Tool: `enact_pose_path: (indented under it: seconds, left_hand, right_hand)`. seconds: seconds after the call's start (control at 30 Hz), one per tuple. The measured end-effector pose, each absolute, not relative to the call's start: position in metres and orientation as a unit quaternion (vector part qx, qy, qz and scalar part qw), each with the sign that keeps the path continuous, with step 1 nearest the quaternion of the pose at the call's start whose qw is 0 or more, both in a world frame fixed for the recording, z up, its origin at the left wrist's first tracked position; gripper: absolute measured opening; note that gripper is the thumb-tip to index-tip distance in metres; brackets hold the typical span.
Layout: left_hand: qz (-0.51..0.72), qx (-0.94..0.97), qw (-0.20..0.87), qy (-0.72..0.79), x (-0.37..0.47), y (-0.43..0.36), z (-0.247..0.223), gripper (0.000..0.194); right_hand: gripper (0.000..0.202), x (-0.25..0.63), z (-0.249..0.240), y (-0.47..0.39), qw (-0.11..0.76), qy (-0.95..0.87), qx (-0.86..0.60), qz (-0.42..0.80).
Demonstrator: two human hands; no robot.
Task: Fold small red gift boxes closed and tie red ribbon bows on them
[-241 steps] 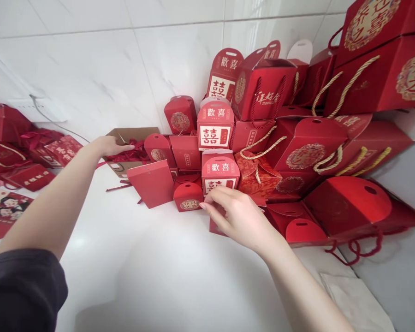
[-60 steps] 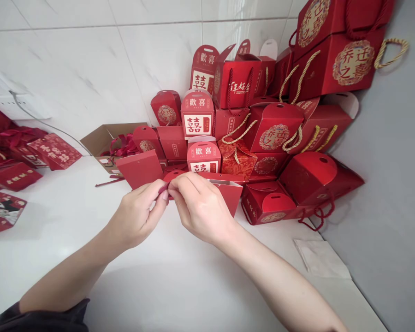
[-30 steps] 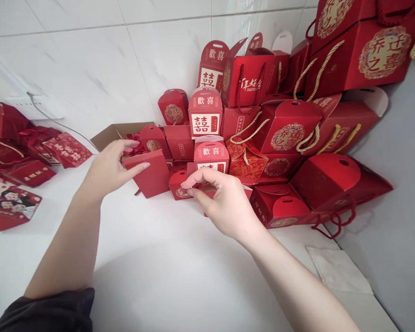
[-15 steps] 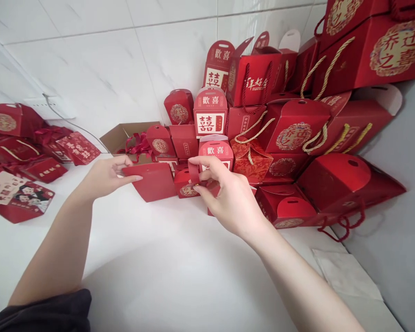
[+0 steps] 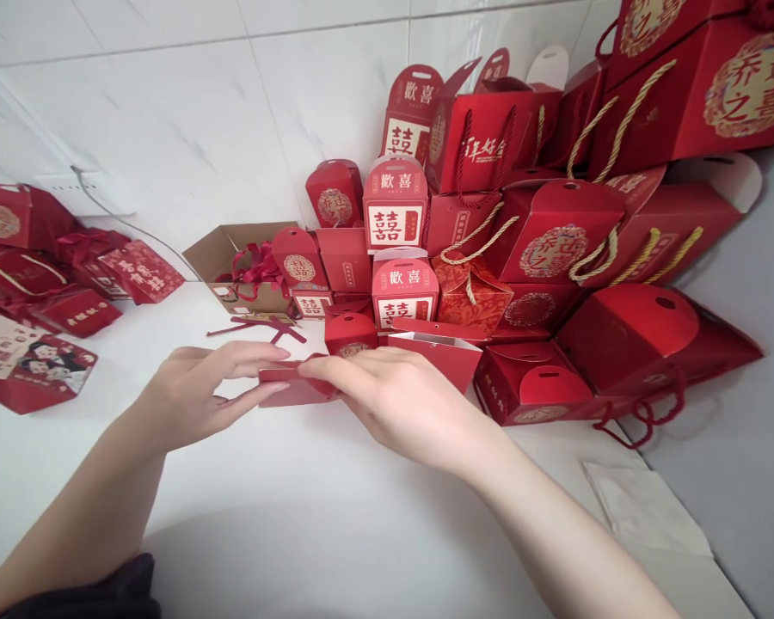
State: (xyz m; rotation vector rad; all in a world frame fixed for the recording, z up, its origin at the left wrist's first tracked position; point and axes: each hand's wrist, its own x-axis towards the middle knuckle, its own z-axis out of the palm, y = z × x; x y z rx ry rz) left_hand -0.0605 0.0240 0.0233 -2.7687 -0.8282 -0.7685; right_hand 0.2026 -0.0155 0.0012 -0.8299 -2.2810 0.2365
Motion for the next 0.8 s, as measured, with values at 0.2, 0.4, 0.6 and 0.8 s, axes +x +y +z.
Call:
enact_pose_path:
  seconds: [0.2,0.4,0.6,0.8]
  left_hand:
    - [-0.296,-0.923,0.038,-0.244,-0.053,0.020,0.022,0.032]
    - [-0.300,-0.895,-0.119,-0.307,-0.045,0.035,0.009,0.029]
    - [-0.243,-0.859,-0.252,-0.373,-0.037,0.043,-0.001,0.041]
    - [-0.242,-0.856,-0.243,-0.387,-0.028,0.041,-0.005,0.028]
  right_hand:
    - [0.035,0.208,0.008,-0.019,0.386,-0.852,-0.315,0.159]
    - [0.033,0.207,0.001,-0.008,0.415,-0.813,-0.363,0.188]
    - [0.032,0.205,-0.009,0.003,0.467,-0.762,-0.401,0.199]
    - [0.028,0.202,-0.005,-0.003,0.472,-0.772,-0.411,0.112]
